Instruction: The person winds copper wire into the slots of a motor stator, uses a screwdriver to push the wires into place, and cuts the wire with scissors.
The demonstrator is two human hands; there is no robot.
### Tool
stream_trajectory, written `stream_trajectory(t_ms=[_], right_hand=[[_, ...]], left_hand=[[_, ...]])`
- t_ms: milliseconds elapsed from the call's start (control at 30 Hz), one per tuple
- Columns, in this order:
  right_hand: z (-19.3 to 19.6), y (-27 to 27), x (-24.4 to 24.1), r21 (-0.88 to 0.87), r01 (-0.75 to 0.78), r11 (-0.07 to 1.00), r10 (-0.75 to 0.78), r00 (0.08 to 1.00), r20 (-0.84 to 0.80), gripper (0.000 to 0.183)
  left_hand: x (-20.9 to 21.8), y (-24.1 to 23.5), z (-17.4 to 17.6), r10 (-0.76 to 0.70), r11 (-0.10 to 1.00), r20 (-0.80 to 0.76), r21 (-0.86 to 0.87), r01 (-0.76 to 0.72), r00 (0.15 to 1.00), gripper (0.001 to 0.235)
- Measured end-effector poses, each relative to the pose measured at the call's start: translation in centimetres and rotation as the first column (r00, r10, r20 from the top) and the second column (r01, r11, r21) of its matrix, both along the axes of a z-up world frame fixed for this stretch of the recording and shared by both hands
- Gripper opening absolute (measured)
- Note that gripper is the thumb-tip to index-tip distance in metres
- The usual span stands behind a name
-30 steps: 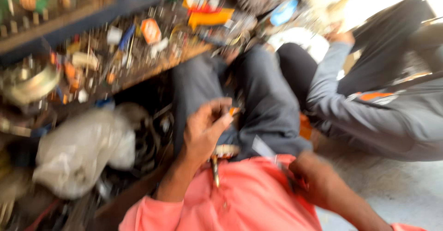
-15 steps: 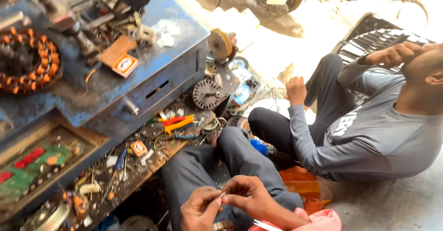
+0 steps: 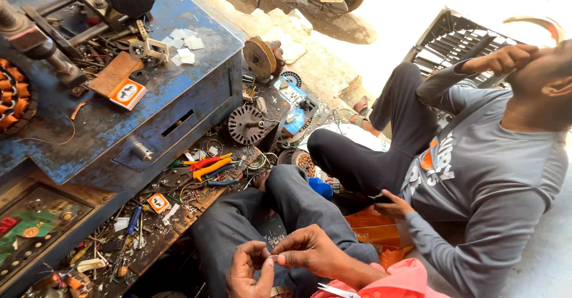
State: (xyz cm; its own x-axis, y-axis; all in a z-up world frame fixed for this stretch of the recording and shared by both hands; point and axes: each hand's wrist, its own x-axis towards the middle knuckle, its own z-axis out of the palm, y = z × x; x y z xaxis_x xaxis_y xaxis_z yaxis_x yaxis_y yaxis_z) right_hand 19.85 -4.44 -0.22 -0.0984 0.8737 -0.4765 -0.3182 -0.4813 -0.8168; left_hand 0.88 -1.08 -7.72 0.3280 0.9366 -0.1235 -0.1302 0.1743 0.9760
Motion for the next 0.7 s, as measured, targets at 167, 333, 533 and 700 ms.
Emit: stream_trajectory(t_ms=[167,333,533,700], right_hand=[[0.2,0.0,0.3,-0.078,0.019,0.997,-0.02,1.0,-0.012,0.021],[-0.9,-0.5,0.8,0.073,-0.077,0.994,0.062,0.98,0.19,0.018],[-1.5,-0.4,0.6,0.133,-0.046,0.99,0.051,0.998,-0.031,0.01],[-1.4,-0.6,-1.4,0.097,0.106,0.99,-0.123,0.975,0.184,0.01]], left_hand=[[0.6,0.1,1.9,0.004,1.0,-0.163,0.024,0.0,0.987,0.029],[0.2,0.4,2.2,-0.048,0.999,-0.077,0.009,0.048,0.996,0.021],[-0.4,0.4,1.2,-0.089,0.98,0.018,-0.175,0.09,0.996,0.017],[-0.1,-0.1,0.4,0.046,0.98,0.025,-0.196,-0.04,0.999,0.018]])
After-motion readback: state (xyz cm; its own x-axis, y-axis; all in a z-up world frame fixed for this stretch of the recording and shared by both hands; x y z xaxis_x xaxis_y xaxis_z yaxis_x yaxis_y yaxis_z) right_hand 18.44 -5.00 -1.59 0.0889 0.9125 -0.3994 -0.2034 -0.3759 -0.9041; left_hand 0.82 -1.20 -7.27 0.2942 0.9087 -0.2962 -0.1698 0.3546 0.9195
